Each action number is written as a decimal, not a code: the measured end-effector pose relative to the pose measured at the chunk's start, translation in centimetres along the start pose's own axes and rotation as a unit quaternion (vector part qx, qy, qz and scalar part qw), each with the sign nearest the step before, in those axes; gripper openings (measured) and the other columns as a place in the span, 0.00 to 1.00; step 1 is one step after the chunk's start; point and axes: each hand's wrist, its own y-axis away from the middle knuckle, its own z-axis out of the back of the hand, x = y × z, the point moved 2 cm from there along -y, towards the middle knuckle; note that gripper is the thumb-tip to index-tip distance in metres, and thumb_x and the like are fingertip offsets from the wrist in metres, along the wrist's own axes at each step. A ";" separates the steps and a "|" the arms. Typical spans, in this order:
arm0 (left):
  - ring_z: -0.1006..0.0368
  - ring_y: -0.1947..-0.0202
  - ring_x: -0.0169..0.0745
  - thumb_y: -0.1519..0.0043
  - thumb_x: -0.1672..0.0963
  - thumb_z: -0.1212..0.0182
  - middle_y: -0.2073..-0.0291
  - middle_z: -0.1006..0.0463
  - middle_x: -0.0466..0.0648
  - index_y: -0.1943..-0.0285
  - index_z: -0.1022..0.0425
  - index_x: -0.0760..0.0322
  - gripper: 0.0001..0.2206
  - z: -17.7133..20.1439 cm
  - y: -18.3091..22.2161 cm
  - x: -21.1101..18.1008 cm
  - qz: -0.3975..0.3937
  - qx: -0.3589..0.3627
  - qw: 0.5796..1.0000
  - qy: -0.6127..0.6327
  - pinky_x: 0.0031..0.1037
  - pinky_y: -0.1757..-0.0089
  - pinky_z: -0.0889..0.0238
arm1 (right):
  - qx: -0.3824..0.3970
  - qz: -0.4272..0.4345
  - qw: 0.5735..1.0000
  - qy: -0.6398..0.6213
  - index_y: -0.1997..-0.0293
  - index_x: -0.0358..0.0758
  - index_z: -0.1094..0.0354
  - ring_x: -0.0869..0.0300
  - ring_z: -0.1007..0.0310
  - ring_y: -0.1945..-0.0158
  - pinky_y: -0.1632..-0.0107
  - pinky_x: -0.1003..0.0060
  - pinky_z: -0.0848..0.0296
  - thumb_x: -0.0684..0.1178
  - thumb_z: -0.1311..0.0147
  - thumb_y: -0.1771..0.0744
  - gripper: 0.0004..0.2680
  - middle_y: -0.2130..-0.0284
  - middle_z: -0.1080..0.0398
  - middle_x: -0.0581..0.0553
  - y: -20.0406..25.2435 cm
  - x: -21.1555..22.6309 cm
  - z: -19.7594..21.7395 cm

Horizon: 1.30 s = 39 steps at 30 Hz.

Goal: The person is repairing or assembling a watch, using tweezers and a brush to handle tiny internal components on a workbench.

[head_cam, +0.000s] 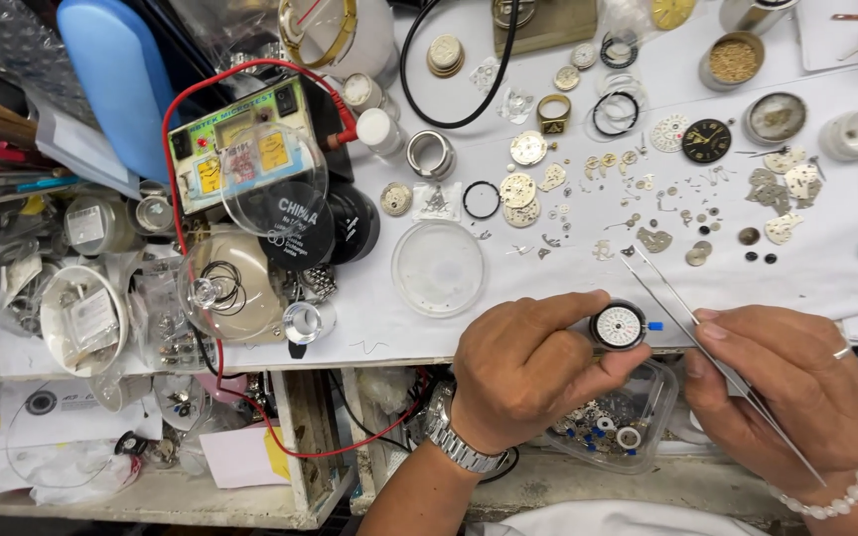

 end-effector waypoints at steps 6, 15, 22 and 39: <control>0.27 0.77 0.42 0.37 0.53 0.30 0.61 0.16 0.50 0.74 0.38 0.63 0.19 -0.2 -0.2 -0.1 0.025 -0.013 0.999 -0.028 0.30 0.75 0.36 | 0.006 -0.005 1.000 -0.002 0.46 0.29 0.33 0.45 0.22 0.53 0.49 0.52 0.24 0.36 0.41 0.31 0.09 0.52 0.25 0.30 0.4 -0.2 -0.1; 0.23 0.74 0.40 0.39 0.53 0.28 0.62 0.16 0.51 0.74 0.37 0.62 0.19 -0.3 -0.2 0.0 0.028 -0.015 0.999 -0.025 0.28 0.74 0.34 | -0.005 -0.004 1.000 -0.003 0.47 0.28 0.33 0.46 0.22 0.55 0.50 0.53 0.24 0.35 0.41 0.32 0.09 0.54 0.24 0.30 -0.2 0.0 -0.1; 0.22 0.72 0.40 0.39 0.53 0.29 0.64 0.16 0.53 0.74 0.38 0.62 0.19 -0.4 -0.2 0.0 0.025 -0.020 0.999 -0.019 0.27 0.75 0.35 | -0.012 -0.020 1.000 -0.017 0.48 0.29 0.33 0.46 0.22 0.56 0.51 0.54 0.23 0.34 0.42 0.32 0.09 0.55 0.25 0.30 -0.7 0.2 0.1; 0.19 0.68 0.38 0.41 0.53 0.26 0.65 0.17 0.54 0.74 0.37 0.62 0.20 -0.4 -0.3 -0.1 0.016 -0.013 0.999 -0.028 0.26 0.73 0.29 | -0.033 -0.020 0.998 -0.044 0.49 0.28 0.32 0.46 0.21 0.56 0.51 0.56 0.22 0.34 0.42 0.33 0.08 0.55 0.25 0.31 -1.6 0.6 0.2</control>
